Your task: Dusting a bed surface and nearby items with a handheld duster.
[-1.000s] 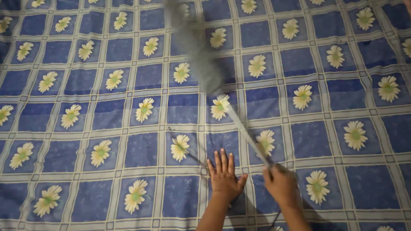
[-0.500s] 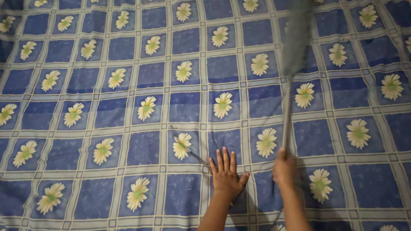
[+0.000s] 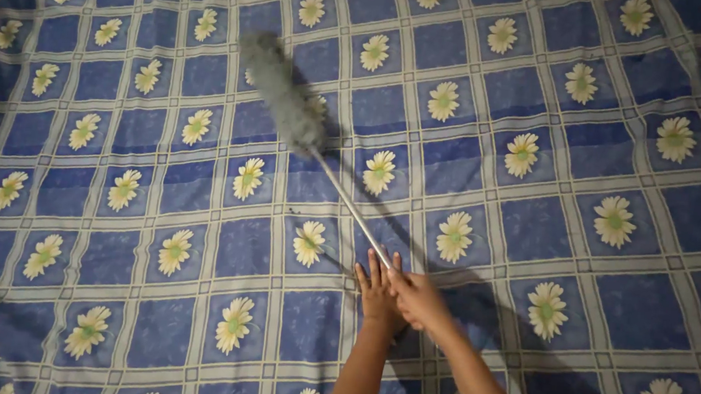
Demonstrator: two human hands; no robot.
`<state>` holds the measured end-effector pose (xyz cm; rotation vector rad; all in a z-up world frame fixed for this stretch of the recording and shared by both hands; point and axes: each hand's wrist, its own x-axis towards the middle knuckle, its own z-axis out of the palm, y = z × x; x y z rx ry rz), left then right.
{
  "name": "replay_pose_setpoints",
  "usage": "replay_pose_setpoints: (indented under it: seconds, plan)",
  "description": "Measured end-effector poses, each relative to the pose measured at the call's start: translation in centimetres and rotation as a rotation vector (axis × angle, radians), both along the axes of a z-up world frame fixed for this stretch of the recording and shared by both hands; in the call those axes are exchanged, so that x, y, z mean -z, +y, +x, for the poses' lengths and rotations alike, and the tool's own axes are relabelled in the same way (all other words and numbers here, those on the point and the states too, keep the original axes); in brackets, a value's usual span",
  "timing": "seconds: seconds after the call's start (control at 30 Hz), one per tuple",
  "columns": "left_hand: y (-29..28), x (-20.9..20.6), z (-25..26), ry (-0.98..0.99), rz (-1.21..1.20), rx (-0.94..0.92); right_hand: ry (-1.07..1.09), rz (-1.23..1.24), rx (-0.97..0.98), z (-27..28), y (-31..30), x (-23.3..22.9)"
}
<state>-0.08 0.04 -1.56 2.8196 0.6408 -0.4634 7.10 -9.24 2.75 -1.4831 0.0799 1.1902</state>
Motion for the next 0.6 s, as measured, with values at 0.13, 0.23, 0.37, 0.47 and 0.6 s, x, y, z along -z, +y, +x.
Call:
replay_pose_setpoints:
  seconds: [0.13,0.23,0.37,0.47,0.6]
  plan:
    - [0.2,1.1,-0.1,-0.290,0.077,-0.012,0.061,-0.022,-0.013,2.5,-3.3,-0.9]
    - [-0.3,0.1,-0.4,-0.393,-0.004,-0.049,0.163,0.019,0.099,6.3,-7.8,0.6]
    - [-0.4,-0.1,-0.6,-0.477,0.010,-0.051,0.223,0.227,0.357,11.7,-12.1,3.1]
    - [-0.4,0.2,-0.5,-0.492,0.011,-0.057,0.164,0.276,0.521,13.1,-12.2,2.6]
    - [-0.5,0.6,-0.6,-0.519,0.037,-0.040,0.100,0.219,0.579,10.2,-9.6,-1.0]
